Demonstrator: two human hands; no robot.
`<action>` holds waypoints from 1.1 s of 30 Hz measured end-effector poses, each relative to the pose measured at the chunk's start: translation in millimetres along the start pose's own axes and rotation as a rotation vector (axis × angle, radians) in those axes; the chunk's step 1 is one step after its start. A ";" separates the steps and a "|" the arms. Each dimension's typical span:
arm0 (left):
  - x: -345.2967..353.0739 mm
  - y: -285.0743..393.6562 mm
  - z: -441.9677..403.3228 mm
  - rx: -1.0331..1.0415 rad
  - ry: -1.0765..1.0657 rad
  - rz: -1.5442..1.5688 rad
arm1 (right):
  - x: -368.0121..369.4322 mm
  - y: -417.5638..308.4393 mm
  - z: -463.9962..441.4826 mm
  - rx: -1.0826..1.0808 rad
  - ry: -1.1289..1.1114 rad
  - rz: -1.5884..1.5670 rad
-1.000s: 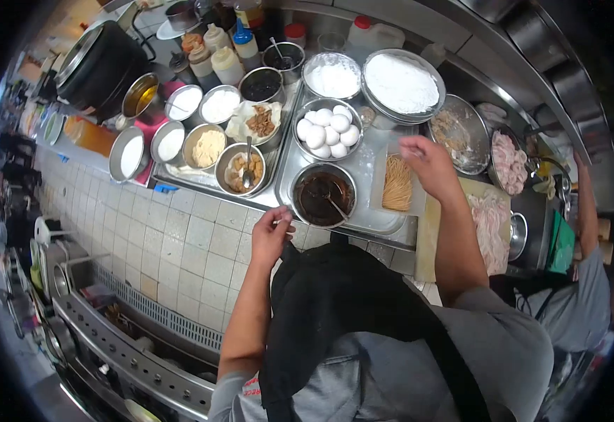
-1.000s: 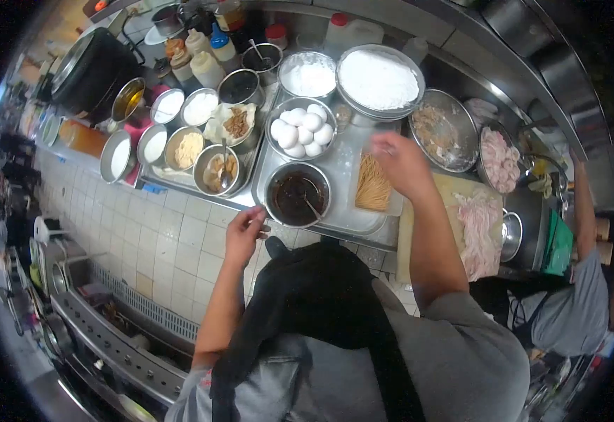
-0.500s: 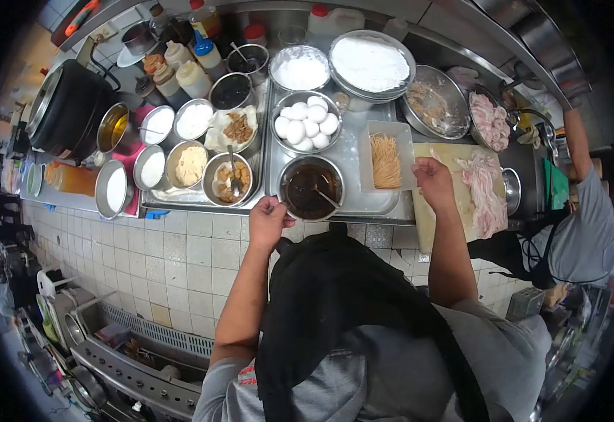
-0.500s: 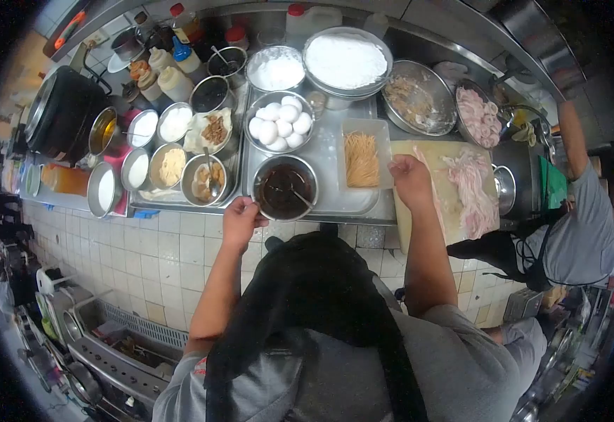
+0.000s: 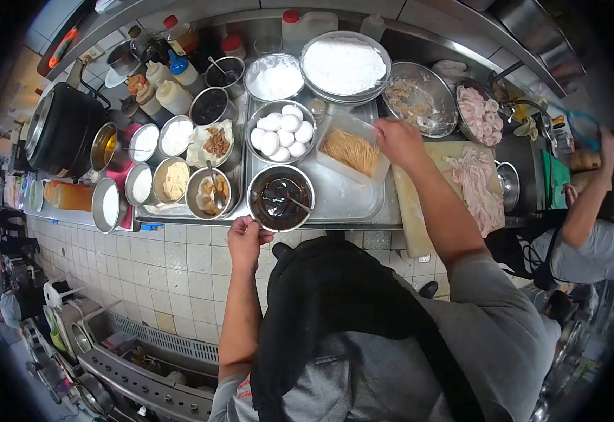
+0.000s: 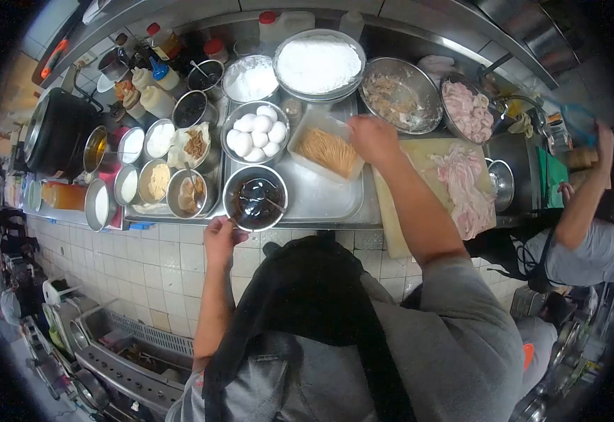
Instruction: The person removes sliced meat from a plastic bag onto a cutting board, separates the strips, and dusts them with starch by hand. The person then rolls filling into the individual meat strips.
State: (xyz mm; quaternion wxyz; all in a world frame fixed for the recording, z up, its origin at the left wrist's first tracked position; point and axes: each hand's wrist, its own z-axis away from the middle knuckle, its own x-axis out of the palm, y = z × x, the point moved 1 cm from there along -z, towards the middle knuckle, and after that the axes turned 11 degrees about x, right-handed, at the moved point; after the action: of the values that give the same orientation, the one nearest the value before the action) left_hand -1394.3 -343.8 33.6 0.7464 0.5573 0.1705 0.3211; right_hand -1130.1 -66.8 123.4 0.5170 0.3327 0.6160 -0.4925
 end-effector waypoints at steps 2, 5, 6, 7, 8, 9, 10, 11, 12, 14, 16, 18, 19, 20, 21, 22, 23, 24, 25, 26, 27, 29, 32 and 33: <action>3.3 2.0 3.9 -0.009 0.044 0.030 | 7.3 0.0 -16.3 -0.181 0.167 0.013; 8.4 4.6 8.6 -0.002 0.088 0.008 | 24.9 4.5 -40.7 -0.242 0.292 0.018; 8.9 3.6 9.9 -0.002 0.098 0.008 | 21.8 0.9 -40.1 -0.249 0.289 0.013; 8.9 2.2 10.6 0.006 0.105 0.019 | 17.3 -2.1 -38.5 -0.209 0.304 -0.028; 8.7 1.2 11.0 0.014 0.113 0.032 | 11.6 -6.9 -36.6 -0.171 0.319 -0.069; 8.7 0.3 11.4 0.017 0.126 0.034 | 5.6 -14.1 -31.3 -0.183 0.316 -0.074; 9.1 -0.8 12.3 0.016 0.140 0.050 | -1.1 -22.9 -23.8 -0.197 0.308 -0.139; 9.7 -1.4 13.5 0.013 0.152 0.064 | -7.2 -32.7 -20.9 -0.208 0.299 -0.203; 11.2 -0.5 15.3 0.015 0.162 0.064 | -13.2 -45.9 -21.9 -0.216 0.295 -0.208; 14.7 3.0 18.6 0.006 0.173 0.086 | -18.9 -79.0 -21.8 -0.425 0.253 -0.274; 14.1 3.6 21.9 0.008 0.168 0.085 | -11.5 -113.5 -38.4 -0.490 0.240 -0.187; 13.0 8.5 29.4 0.011 0.193 0.079 | -2.9 -141.1 -64.2 -0.556 0.228 -0.101; 9.7 11.2 34.2 0.002 0.199 0.064 | 5.5 -152.9 -78.7 -0.634 0.228 0.067; 2.8 9.7 39.1 0.005 0.205 0.063 | 13.5 -161.1 -91.0 -0.709 0.227 0.237; -6.1 6.9 44.4 0.013 0.196 0.049 | 19.3 -166.1 -101.6 -0.714 0.227 0.234; -15.0 4.6 50.5 0.021 0.186 0.036 | 25.1 -170.7 -110.6 -0.741 0.176 0.357; -24.1 3.1 58.9 0.019 0.215 0.033 | 30.5 -174.2 -118.3 -0.766 0.124 0.483; -34.1 -0.8 67.6 0.019 0.218 0.038 | 33.5 -176.5 -123.8 -0.771 0.124 0.486; -45.5 -6.8 76.5 0.032 0.274 0.017 | 36.5 -177.1 -128.1 -0.781 0.056 0.566; -57.3 -14.1 86.2 0.044 0.330 -0.005 | 39.4 -177.2 -131.8 -0.789 -0.013 0.646; -70.3 -25.1 95.3 0.041 0.333 0.000 | 40.8 -177.4 -135.0 -0.801 -0.024 0.657; -95.6 -52.5 113.5 0.000 0.457 0.017 | 44.6 -173.5 -142.2 -0.838 0.005 0.645; -116.1 -78.4 137.2 -0.068 0.536 0.012 | 47.5 -171.6 -152.4 -0.841 0.034 0.591; -118.8 -83.0 140.9 -0.098 0.570 0.039 | 41.2 -173.6 -152.5 -0.802 0.062 0.476</action>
State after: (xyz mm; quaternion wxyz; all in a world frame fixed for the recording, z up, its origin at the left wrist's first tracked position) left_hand -1371.4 -539.4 -11.6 0.6882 0.4112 0.3468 0.4868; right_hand -1346.9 23.1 126.3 0.6849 0.2533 0.6793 -0.0730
